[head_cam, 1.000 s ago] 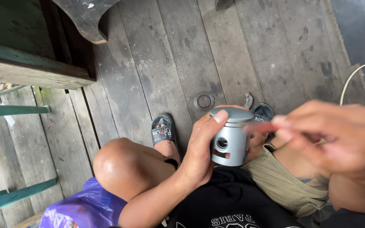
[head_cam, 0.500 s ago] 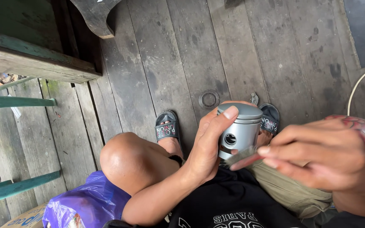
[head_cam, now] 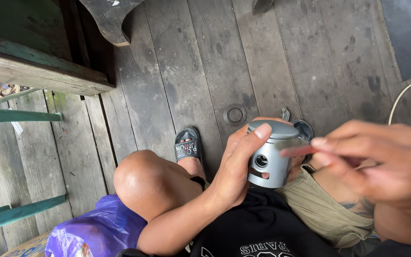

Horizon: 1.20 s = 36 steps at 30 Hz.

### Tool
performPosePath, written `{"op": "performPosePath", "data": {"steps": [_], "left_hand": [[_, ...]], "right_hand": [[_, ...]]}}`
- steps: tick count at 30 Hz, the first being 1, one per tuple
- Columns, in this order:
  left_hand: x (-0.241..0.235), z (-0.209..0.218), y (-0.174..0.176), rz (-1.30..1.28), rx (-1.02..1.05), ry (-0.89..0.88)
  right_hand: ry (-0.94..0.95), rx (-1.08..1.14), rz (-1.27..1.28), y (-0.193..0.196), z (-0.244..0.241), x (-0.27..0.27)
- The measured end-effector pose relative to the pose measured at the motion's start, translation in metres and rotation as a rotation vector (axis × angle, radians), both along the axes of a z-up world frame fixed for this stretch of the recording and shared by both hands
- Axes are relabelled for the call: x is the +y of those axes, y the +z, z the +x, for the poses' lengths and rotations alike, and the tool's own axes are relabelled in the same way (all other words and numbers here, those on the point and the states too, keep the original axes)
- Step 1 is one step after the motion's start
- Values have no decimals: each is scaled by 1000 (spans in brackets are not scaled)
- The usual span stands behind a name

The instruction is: Cleaning a motorcycle piston using a wire brush

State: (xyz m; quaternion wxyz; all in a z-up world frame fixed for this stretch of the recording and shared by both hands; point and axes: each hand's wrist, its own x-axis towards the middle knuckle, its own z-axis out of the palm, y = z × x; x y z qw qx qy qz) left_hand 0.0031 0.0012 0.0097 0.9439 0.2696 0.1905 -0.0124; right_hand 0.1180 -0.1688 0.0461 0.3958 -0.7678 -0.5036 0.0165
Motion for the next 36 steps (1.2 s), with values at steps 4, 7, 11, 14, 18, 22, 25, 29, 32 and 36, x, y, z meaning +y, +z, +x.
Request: {"op": "performPosePath", "data": {"steps": [4, 7, 11, 14, 18, 22, 25, 29, 32, 36], "left_hand": [[6, -2, -3, 514, -69, -61], [2, -3, 1, 543, -50, -74], [4, -3, 0, 692, -100, -52], [6, -3, 1, 766, -109, -44], [6, -4, 1, 802, -156, 13], [5, -4, -4, 671, -199, 53], [7, -3, -1, 640, -217, -26], [10, -6, 4, 699, -238, -61], [12, -6, 8, 796, -227, -57], [11, -4, 8, 875, -203, -59]], "right_hand": [[64, -14, -22, -7, 4, -11], [77, -15, -61, -4, 11, -15], [99, 2, 24, -5, 7, -7], [90, -43, 25, -5, 5, -5], [63, -38, 35, -2, 4, -2], [37, 21, -94, 3, 11, -11], [93, -6, 11, 6, 5, -3], [110, -31, 49, -2, 0, -5], [74, -16, 77, -3, -4, -1], [57, -41, 92, -3, -6, 3]]}}
